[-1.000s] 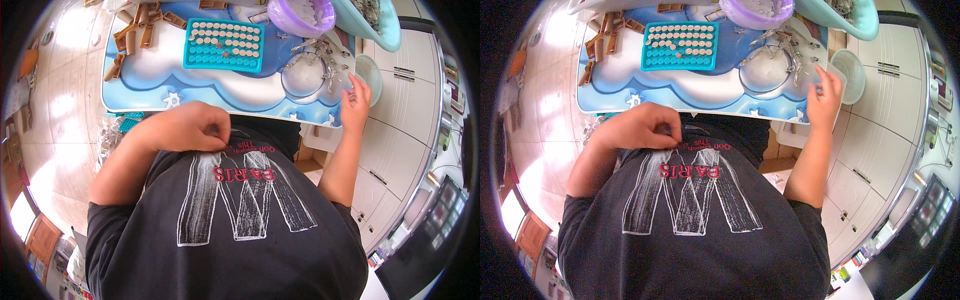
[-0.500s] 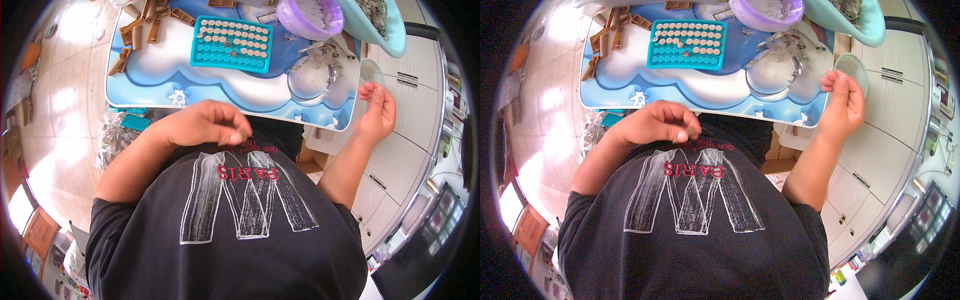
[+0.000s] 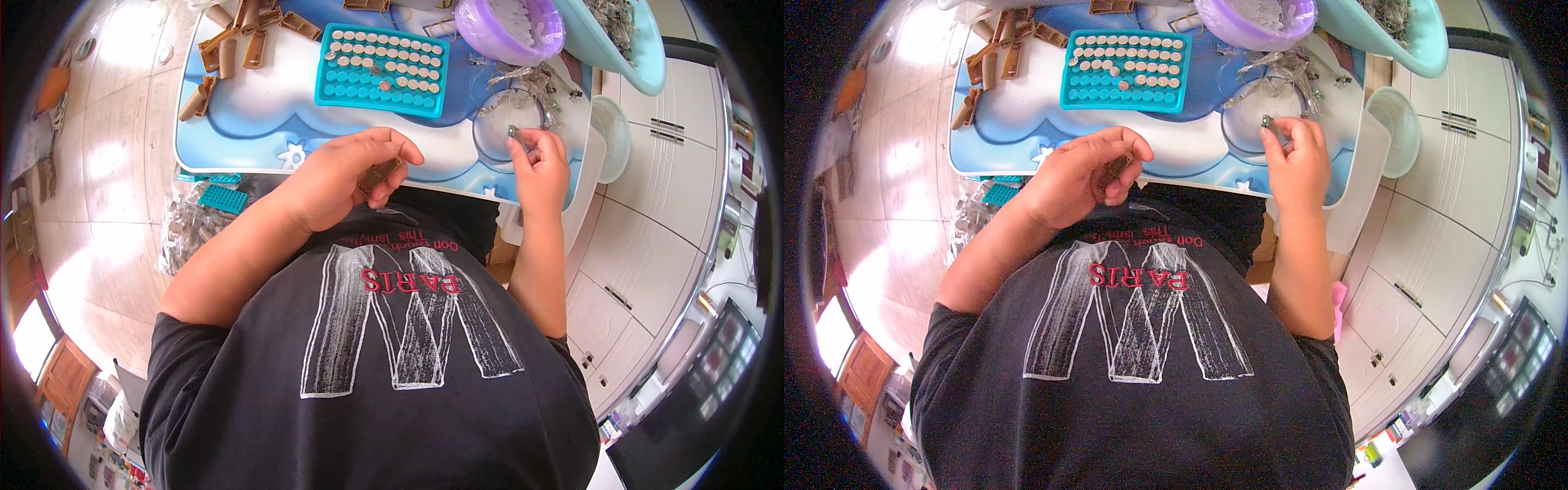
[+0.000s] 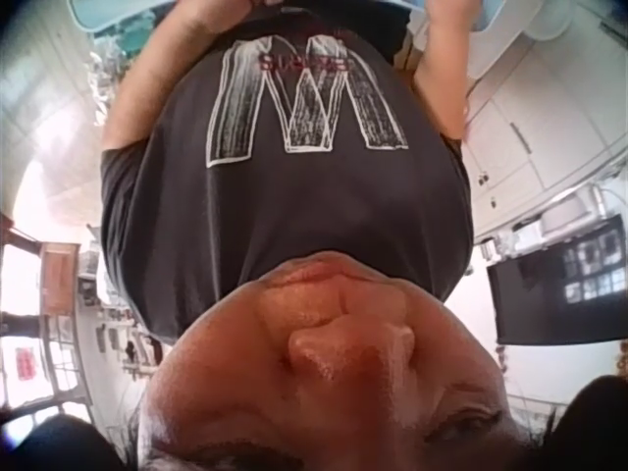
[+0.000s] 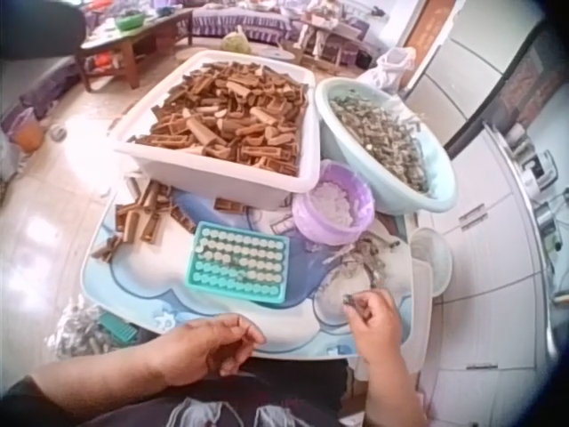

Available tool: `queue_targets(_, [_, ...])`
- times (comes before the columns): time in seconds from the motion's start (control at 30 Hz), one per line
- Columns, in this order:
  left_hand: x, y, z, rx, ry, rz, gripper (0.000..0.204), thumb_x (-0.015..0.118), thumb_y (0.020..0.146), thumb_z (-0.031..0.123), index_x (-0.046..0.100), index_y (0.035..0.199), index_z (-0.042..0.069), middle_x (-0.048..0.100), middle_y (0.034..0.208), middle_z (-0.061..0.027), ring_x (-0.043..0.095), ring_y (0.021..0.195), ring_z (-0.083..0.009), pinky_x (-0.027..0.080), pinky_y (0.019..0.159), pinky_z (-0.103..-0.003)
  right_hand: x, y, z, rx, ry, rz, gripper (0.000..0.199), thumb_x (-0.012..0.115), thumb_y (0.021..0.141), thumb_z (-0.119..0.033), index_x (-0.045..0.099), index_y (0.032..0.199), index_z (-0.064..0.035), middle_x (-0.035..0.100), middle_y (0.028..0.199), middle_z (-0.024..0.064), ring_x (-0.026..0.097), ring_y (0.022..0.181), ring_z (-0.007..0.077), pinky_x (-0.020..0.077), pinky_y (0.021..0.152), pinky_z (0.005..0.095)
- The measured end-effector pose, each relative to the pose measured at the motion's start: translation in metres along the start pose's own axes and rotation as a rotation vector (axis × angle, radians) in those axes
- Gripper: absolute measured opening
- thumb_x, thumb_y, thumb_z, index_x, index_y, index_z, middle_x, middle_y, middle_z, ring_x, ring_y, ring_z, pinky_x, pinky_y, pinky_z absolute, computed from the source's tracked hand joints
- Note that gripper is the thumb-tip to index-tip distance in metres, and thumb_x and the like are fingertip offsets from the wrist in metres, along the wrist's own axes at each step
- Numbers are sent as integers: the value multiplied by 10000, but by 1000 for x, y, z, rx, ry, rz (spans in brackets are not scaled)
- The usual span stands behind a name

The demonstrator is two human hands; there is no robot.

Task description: The person assembles small plastic components by hand, inserting rubber stoppers into plastic tubes at a workstation.

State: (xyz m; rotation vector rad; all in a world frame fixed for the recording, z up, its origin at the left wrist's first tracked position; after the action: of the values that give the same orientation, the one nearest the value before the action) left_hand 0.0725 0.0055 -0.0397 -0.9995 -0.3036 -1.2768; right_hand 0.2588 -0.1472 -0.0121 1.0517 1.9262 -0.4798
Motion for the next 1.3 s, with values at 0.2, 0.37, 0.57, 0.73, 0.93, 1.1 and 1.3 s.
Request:
queue_targets(0.2, [2,-2,3,28,155,58,185,539,918,237,565,950,57,419,655,37,330,539,-38,266,475,-179,-19,7,14,110,496,140,201,677,818,-166,615,945,-22,582,811,6,499,627,81,425,591,218])
queue_targets(0.37, [4,-7,15,70,268,84,160,596,886,195,591,965,56,479,694,46,411,578,-21,322,518,-164,-44,6,35,309,950,123,187,629,838,-144,597,961,-7,583,775,20,523,661,99,401,618,218])
queue_targets(0.57, [27,-17,56,558,692,104,209,643,830,92,617,1035,60,549,822,4,469,616,-50,365,544,-165,-54,-14,-5,234,1106,-146,220,598,848,-169,579,958,21,581,767,46,531,669,114,407,630,233])
queue_targets(0.73, [69,-24,73,856,1119,68,265,673,771,46,641,1033,71,591,879,-58,566,681,-139,469,600,-258,9,-39,-55,343,1057,-623,218,612,847,-196,595,929,5,580,741,21,528,651,96,413,618,220])
queue_targets(0.93, [44,-8,51,587,1032,31,195,677,812,120,635,976,21,599,782,-18,538,648,-91,428,558,-231,41,-44,-77,412,1134,-801,237,601,879,-233,602,947,-6,588,748,13,535,655,82,413,609,202])
queue_targets(1.1, [15,-3,31,168,495,174,203,650,855,206,631,952,29,542,703,47,451,603,-24,341,521,-170,41,-36,-86,252,1017,-577,205,648,847,-150,605,973,6,600,778,27,548,669,91,438,640,213])
queue_targets(1.3, [11,-5,19,26,312,163,238,679,840,219,631,923,1,578,740,22,472,632,-32,381,551,-177,27,-26,-105,-172,714,-412,156,683,793,-60,629,914,22,625,796,64,585,710,126,469,649,247])
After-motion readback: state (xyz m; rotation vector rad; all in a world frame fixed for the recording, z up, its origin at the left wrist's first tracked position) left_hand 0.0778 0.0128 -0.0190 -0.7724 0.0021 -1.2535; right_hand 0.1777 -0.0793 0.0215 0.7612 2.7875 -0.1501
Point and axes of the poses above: each hand's wrist, its own y-axis towards the middle knuckle, its own x-axis out of the palm, z = x × y, the point moved 8 cm from there along y, towards the middle knuckle
